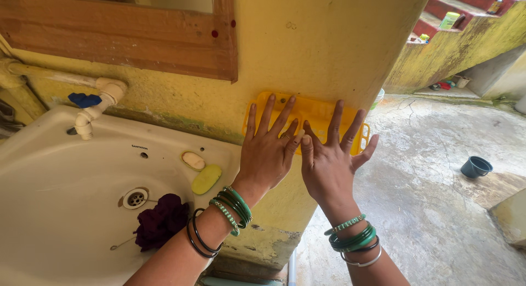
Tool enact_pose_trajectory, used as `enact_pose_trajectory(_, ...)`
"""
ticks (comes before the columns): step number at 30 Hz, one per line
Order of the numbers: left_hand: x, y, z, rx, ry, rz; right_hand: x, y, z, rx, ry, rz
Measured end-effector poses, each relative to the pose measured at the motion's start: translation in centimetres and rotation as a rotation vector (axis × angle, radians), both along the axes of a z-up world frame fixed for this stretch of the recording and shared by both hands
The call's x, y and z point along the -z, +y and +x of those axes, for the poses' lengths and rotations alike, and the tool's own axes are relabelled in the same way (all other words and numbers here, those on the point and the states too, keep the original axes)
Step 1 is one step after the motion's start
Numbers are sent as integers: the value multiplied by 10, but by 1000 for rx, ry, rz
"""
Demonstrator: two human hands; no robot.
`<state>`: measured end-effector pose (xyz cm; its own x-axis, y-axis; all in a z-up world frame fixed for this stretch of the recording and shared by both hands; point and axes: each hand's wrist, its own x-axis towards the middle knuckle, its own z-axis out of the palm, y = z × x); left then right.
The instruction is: The person cleans a plastic shelf by hand at a sink, attaches it to the wall, and سپس wipes the sink basin with a cloth while rinsing it with water from a tap.
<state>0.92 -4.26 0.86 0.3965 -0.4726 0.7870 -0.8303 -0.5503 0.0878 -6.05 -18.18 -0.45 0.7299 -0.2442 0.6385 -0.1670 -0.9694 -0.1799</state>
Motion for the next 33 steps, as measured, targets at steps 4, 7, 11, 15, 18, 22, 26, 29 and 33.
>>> enact_pose_trajectory(4,1,-1,3,-58,-28,47,-2,-1,-3,39,-14,-50)
enact_pose_trajectory(7,0,0,6,-69,-70,61,0,-5,-5,94,-12,-136)
enact_pose_trajectory(11,-1,8,10,-96,-85,62,3,-13,-6,111,3,-192)
enact_pose_trajectory(15,-4,18,15,-151,-72,83,7,-20,-8,166,33,-228)
enact_pose_trajectory(18,-5,26,17,-205,-102,87,9,-25,-8,210,40,-213)
enact_pose_trajectory(22,-6,35,19,-233,-83,89,10,-39,-14,225,25,-163)
enact_pose_trajectory(26,-6,41,14,-221,-145,76,13,-40,-29,369,35,-364)
enact_pose_trajectory(29,-9,45,5,-196,-161,81,11,-38,-41,362,45,-377)
enact_pose_trajectory(33,-11,52,-10,-98,-25,112,10,-33,-56,248,49,-166)
